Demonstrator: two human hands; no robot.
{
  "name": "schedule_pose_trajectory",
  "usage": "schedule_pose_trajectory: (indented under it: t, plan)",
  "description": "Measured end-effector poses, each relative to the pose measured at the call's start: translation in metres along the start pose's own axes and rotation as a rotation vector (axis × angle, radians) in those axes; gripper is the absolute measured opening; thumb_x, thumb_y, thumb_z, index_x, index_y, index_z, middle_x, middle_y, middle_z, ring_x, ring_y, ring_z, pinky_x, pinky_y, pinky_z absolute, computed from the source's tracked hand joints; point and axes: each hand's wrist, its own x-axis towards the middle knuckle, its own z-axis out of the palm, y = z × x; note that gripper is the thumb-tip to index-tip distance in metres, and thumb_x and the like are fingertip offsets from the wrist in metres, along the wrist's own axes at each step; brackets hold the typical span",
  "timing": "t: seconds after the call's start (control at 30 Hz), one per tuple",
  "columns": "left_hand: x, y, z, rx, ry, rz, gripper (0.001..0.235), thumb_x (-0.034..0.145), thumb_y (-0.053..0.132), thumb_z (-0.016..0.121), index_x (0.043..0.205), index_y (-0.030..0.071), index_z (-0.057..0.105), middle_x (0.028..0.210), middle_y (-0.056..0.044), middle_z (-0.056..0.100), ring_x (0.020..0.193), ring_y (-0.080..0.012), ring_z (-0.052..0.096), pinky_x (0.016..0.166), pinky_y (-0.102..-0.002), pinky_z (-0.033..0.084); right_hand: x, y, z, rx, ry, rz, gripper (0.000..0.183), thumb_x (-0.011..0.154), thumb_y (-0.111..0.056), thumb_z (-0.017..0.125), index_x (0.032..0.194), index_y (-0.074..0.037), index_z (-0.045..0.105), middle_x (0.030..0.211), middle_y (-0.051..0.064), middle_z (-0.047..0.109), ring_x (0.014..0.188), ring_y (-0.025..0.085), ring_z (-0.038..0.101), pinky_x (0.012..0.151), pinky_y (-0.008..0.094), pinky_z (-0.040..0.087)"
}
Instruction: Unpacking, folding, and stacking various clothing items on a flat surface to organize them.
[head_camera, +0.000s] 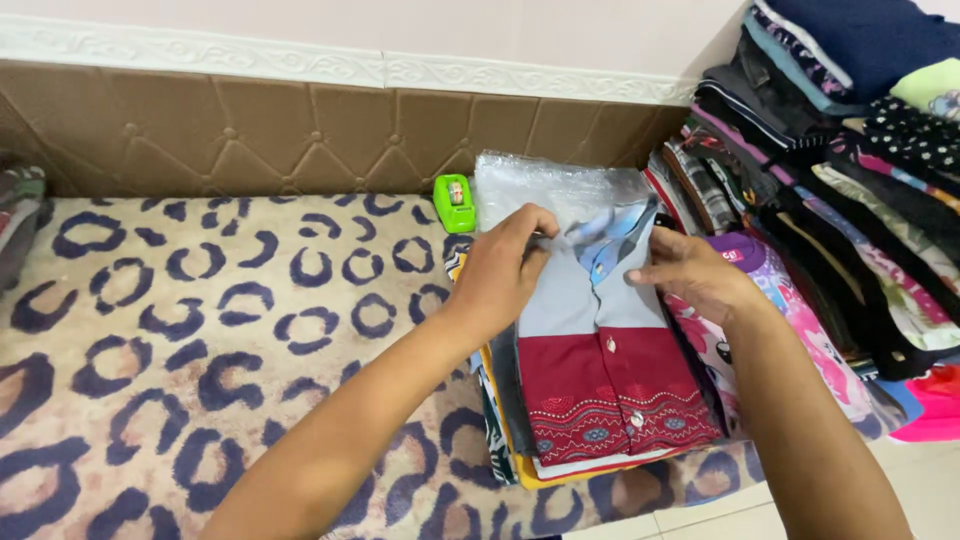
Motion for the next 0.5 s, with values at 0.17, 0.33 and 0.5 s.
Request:
schedule_pose_trajectory:
  t: [0.17,0.33,0.5]
  plan:
    - [-0.016,-0.07,-0.001,-0.185,-0.029,-0.397,0.043,0.09,0.011,0.077,0.127,0.001,0.059,0.116,-0.013,0.073,0.108,-0.0264,0.073,0.092,-0.038,0.056,0.017,0.021,-0.008,-0.09,0.178,0.146,0.088,0.073,-0.005,0.08,0.154,-0.005,0.046,0.13,0.011,0.064,0.106,0.02,0.062,0.082,0.032,0.049]
    - [-0.047,-0.061,-0.019,-0.623,-0.022,-0.934,0.078,0.082,0.014,0.076,0.15,0.009,0.038,0.121,-0.004,0.061,0.1,-0.0162,0.066,0.082,-0.036,0.058,0.006,0.022,-0.016,-0.1,0.202,0.225,0.088,0.073,-0.007,0.081,0.154,-0.004,0.045,0.133,0.013,0.061,0.105,0.023,0.061,0.078,0.035,0.05]
    - [-0.068,-0.032,-0.029,-0.669,-0.297,-1.142,0.066,0.085,0.025,0.075,0.141,0.006,0.046,0.108,-0.01,0.069,0.085,-0.0157,0.07,0.072,-0.03,0.056,-0.024,0.019,-0.008,-0.196,0.193,0.321,0.083,0.073,-0.015,0.08,0.151,-0.009,0.051,0.113,0.008,0.069,0.098,0.018,0.067,0.076,0.032,0.056]
